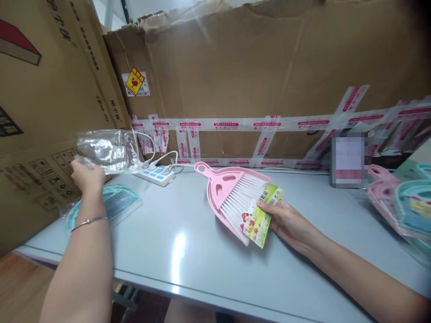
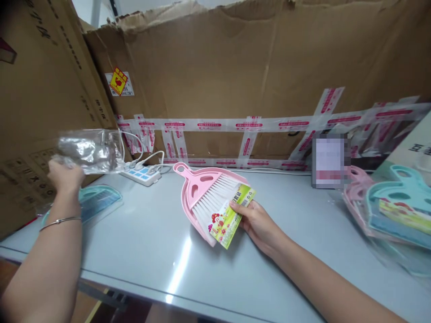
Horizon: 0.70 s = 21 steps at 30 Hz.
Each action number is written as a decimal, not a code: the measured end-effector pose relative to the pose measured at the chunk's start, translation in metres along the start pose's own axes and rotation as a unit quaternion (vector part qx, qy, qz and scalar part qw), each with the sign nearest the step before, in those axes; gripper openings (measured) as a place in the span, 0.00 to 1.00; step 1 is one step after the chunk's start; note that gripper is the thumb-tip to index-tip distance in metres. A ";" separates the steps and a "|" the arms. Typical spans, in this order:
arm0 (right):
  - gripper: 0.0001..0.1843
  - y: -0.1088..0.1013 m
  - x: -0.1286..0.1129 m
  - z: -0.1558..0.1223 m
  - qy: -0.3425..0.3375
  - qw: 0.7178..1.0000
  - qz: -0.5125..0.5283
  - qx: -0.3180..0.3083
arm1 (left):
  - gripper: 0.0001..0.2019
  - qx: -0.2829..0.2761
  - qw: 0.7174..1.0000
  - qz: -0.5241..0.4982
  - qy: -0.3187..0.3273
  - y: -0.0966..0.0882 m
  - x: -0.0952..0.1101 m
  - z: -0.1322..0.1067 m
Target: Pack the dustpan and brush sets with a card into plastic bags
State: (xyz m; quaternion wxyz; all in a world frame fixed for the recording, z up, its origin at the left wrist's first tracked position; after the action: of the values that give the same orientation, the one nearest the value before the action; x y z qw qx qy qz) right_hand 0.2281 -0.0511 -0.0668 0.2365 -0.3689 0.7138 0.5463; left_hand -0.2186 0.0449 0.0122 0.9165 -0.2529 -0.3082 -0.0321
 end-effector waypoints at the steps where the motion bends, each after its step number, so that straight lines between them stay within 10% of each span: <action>1: 0.11 0.000 0.000 0.001 0.001 1.000 0.002 0.003 | 0.29 -0.015 0.999 0.041 -0.029 -0.005 -0.005 -0.002; 4: 0.13 -0.002 -0.001 0.003 -0.003 1.000 0.012 0.003 | 0.45 -0.031 0.987 0.149 -0.054 -0.014 0.011 -0.019; 7: 0.17 -0.006 -0.003 0.006 -0.008 1.000 0.025 -0.014 | 0.38 0.064 0.994 0.067 0.053 -0.013 0.063 -0.044; 9: 0.18 -0.008 -0.003 0.006 -0.001 0.999 0.025 -0.034 | 0.29 -0.098 0.981 -0.150 0.069 0.000 0.097 -0.068; 11: 0.19 -0.008 -0.003 0.005 0.026 0.997 0.006 -0.066 | 0.28 -0.387 0.878 -0.267 0.085 0.017 0.125 -0.098; 16: 0.21 -0.008 -0.006 0.006 0.090 0.982 -0.083 -0.143 | 0.22 -0.547 0.702 -0.444 0.101 0.038 0.145 -0.145; 21: 0.31 -0.040 -0.046 0.028 -0.119 0.953 -0.238 0.148 | 0.13 -0.476 0.727 -0.490 0.070 0.031 0.136 -0.133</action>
State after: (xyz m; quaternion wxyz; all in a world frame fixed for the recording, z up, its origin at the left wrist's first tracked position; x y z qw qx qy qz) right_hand 0.2861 -0.0169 -0.0647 0.4950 -0.4208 0.6449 0.4026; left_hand -0.0290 0.0214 -0.0131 0.5521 -0.4667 -0.2685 -0.6367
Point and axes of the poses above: each hand's wrist, its own z-axis towards the middle knuckle, its own y-axis out of the palm, x = y × z, the point moved 1 cm from there along z, towards the middle knuckle, and after that the axes turned 15 degrees about z, right-handed, at the moved point
